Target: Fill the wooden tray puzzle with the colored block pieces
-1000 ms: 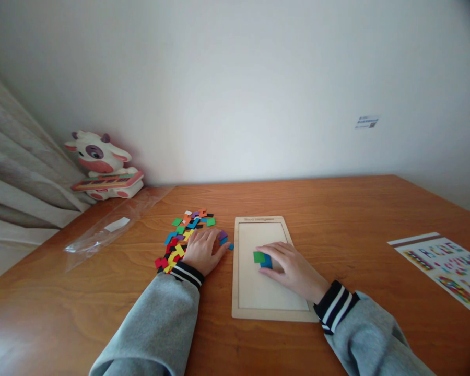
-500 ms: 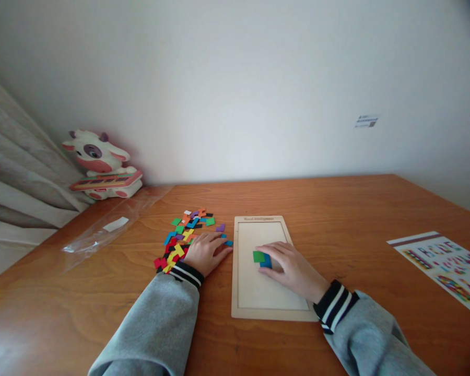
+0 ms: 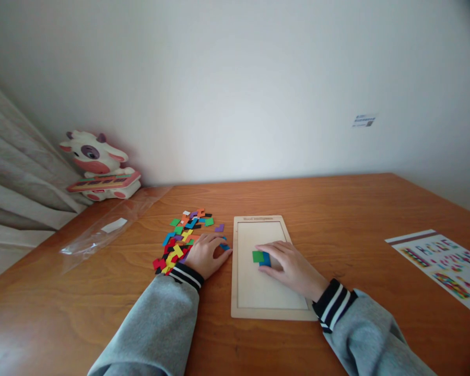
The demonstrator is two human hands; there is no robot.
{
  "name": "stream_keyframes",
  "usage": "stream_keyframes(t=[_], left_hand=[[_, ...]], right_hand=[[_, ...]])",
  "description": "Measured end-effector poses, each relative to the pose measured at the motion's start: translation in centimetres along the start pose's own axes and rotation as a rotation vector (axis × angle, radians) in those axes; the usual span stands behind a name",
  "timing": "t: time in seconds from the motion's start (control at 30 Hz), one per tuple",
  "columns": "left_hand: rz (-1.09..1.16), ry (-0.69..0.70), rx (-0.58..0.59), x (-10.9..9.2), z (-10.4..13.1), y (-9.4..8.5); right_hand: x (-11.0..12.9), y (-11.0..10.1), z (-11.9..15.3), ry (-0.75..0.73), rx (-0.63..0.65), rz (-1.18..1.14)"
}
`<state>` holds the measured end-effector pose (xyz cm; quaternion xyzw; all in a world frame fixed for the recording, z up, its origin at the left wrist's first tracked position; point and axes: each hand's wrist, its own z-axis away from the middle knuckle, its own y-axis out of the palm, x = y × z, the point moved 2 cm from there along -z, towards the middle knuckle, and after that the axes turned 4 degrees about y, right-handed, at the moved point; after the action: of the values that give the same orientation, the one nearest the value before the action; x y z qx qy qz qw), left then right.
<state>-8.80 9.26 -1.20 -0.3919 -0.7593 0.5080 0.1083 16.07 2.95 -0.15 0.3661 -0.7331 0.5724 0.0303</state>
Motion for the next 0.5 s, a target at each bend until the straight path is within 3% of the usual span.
stream_keyframes(t=[0.13, 0.33, 0.5], left_hand=[[0.065, -0.034, -0.017, 0.1, 0.0, 0.0], [0.238, -0.202, -0.059, 0.7, 0.2, 0.0], [0.318, -0.129, -0.131, -1.5, -0.2, -0.3]], right_hand=[[0.0, 0.0, 0.0, -0.014, -0.009, -0.009], [-0.2, 0.1, 0.1, -0.007, -0.02, -0.008], [-0.2, 0.3, 0.2, 0.0, -0.013, -0.017]])
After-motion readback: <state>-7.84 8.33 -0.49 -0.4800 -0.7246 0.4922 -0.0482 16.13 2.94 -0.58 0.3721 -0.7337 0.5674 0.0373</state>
